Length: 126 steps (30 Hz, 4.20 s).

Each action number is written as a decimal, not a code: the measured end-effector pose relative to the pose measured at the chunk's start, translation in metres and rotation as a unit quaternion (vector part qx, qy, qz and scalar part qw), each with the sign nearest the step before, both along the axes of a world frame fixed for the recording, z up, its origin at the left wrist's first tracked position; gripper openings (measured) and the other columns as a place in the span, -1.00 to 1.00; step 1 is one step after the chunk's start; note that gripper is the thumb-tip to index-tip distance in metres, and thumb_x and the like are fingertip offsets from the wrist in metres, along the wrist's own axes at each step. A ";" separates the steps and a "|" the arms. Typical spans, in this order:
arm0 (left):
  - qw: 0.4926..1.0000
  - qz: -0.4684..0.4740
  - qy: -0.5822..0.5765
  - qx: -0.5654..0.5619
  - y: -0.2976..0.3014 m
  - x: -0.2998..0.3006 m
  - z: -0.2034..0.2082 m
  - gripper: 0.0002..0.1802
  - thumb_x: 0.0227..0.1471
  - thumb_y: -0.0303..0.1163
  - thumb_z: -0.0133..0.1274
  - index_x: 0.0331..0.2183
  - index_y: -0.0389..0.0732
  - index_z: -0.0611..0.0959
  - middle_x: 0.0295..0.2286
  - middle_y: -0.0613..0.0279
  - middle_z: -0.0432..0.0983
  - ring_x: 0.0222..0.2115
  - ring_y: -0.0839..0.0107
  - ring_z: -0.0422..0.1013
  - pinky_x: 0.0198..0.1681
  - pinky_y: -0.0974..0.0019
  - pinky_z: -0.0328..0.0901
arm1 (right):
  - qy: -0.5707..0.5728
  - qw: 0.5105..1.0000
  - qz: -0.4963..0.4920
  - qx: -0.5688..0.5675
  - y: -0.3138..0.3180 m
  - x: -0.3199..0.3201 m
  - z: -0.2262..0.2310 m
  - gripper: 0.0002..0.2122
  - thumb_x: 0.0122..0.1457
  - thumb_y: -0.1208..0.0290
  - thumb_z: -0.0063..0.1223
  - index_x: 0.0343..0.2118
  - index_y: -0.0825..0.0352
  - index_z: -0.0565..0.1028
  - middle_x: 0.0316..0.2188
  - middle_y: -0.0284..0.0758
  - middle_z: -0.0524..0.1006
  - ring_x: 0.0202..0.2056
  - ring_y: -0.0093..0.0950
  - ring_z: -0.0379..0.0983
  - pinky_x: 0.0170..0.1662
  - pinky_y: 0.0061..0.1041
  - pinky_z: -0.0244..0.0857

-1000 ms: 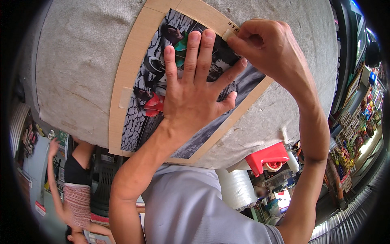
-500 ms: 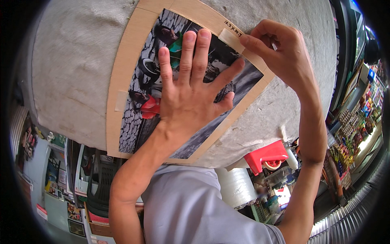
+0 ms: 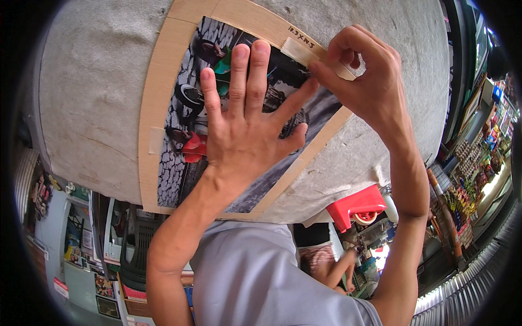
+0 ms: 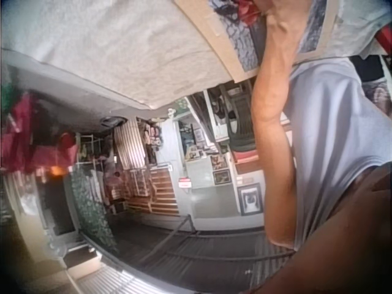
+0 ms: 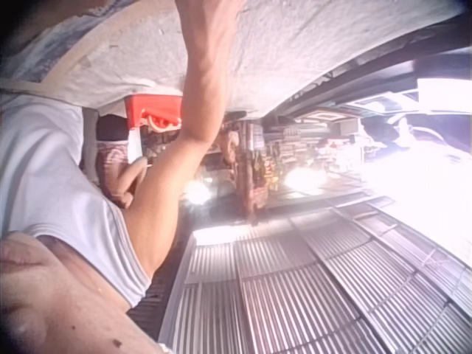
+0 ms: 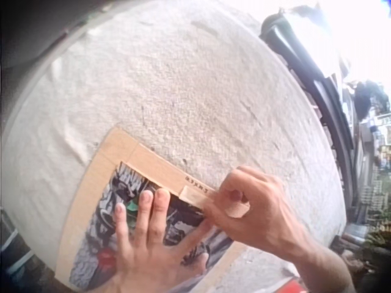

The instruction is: The person tapes a printed photograph onto a cardboard backing using small pieces of adhesive tape, then places the mounted photo into a black frame. The person smooths the tape and adjusts the photo position before inserting it into the frame.

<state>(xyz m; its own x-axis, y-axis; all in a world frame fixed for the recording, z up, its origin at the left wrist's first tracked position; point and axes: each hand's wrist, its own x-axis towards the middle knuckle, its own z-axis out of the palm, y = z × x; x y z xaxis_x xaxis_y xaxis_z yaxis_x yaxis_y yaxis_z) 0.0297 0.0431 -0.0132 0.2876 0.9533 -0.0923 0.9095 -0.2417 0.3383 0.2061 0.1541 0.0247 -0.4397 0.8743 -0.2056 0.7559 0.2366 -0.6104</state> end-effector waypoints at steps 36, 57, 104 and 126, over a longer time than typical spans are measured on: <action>0.998 -0.037 0.003 0.046 -0.001 -0.001 -0.005 -0.28 0.00 0.26 0.00 0.23 0.55 0.31 0.31 -0.22 -0.16 0.35 -0.11 -0.24 0.29 -0.40 -0.33 | -0.045 0.977 -0.130 0.160 -0.027 0.010 -0.035 -0.48 -0.12 0.19 0.44 -0.11 0.16 0.40 0.27 0.00 0.01 0.35 0.15 -0.31 0.31 0.17 -0.26; 0.983 -0.076 0.035 0.165 0.011 -0.016 -0.043 -0.24 0.04 0.47 -0.21 0.26 0.62 0.18 0.32 -0.16 -0.18 0.36 -0.10 -0.27 0.31 -0.33 -0.38 | 0.436 0.495 -0.752 -0.004 -0.470 0.072 0.060 -0.61 0.34 0.18 0.00 0.11 0.29 0.31 0.05 -0.29 0.35 0.09 -0.48 0.26 0.02 -0.19 0.35; 0.995 -0.076 0.042 0.044 -0.003 -0.002 -0.004 -0.34 0.11 0.39 -0.17 0.23 0.60 0.27 0.32 -0.28 -0.34 0.35 -0.23 -0.44 0.20 -0.55 -0.43 | -0.007 0.888 -0.360 0.286 -0.131 0.006 -0.058 -0.22 -0.20 -0.04 0.44 0.13 0.09 0.35 -0.06 -0.41 0.44 0.05 -0.34 0.26 0.11 -0.26 -0.02; 0.994 -0.083 0.055 0.041 0.000 0.000 -0.001 -0.33 0.08 0.34 -0.08 0.22 0.68 0.24 0.31 -0.36 -0.34 0.34 -0.28 -0.41 0.16 -0.61 -0.34 | 0.082 0.881 -0.439 0.159 -0.157 0.008 -0.042 -0.83 0.05 0.25 0.33 -0.39 0.24 0.68 -0.07 -0.36 0.37 -0.05 -0.35 0.18 0.07 -0.34 0.01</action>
